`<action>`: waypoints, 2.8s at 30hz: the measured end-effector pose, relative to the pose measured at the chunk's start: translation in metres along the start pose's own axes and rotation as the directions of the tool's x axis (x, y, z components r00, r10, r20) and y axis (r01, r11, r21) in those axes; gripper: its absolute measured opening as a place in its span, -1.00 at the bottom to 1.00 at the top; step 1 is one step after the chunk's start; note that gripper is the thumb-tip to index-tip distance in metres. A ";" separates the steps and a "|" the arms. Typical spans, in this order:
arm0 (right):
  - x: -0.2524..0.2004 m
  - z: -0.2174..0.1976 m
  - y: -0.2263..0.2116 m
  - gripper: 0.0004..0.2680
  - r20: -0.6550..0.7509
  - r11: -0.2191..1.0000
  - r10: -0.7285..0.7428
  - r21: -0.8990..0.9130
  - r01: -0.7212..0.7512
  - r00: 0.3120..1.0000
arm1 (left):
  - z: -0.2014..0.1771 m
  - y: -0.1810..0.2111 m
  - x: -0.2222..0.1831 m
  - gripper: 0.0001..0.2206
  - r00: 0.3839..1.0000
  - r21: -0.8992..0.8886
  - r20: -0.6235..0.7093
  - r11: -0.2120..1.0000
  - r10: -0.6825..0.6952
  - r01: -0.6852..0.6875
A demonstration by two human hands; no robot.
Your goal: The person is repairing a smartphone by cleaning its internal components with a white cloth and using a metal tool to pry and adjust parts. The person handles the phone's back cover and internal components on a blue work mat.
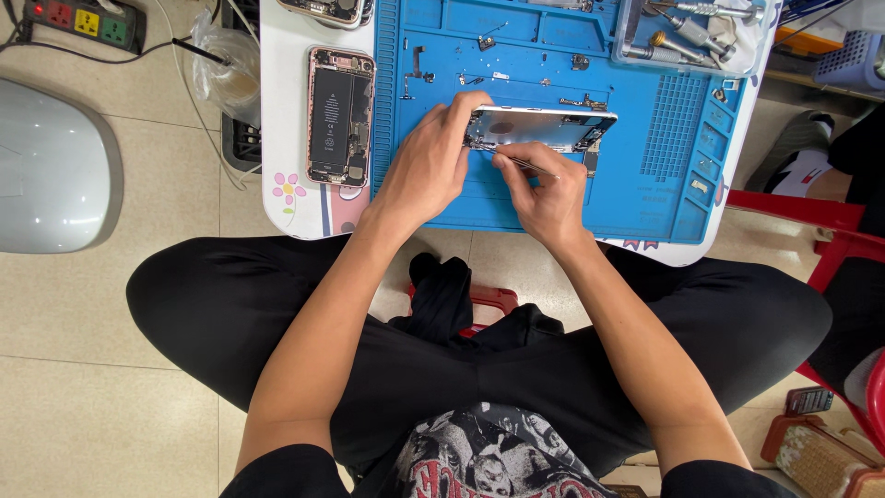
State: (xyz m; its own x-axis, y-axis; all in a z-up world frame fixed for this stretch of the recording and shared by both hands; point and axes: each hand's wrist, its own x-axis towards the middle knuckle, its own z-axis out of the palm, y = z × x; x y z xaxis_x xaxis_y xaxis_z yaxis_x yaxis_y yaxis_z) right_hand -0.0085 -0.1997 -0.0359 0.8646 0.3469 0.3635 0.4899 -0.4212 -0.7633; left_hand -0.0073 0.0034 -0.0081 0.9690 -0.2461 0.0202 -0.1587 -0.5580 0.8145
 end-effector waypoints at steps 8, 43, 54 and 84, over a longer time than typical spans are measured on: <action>0.001 -0.005 0.002 -0.97 -0.033 0.999 0.007 0.036 -0.006 0.999 | 0.001 -0.003 0.000 -0.46 0.998 0.013 -0.022 0.999 0.052 -0.051; 0.060 -0.173 0.008 -0.65 0.332 0.688 0.538 -0.704 -0.176 0.775 | -0.002 0.003 0.007 -0.50 0.998 -0.013 0.050 0.999 -0.045 0.045; 0.091 -0.218 0.153 -0.85 0.246 0.598 0.272 -0.800 0.036 0.930 | -0.004 0.005 0.007 -0.53 0.995 -0.014 0.059 0.997 -0.076 0.077; 0.097 -0.150 0.030 -0.98 0.062 0.993 0.009 0.119 -0.016 0.998 | 0.002 0.009 0.004 -0.45 0.997 -0.005 -0.029 0.997 -0.075 0.075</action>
State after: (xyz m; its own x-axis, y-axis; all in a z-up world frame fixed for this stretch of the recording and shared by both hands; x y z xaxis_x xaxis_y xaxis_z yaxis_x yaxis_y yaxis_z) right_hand 0.1070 -0.3050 0.0566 0.8605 0.3942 0.3227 0.4588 -0.3241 -0.8273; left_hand -0.0056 -0.0046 -0.0017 0.9833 -0.1804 -0.0239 -0.0849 -0.5709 0.8166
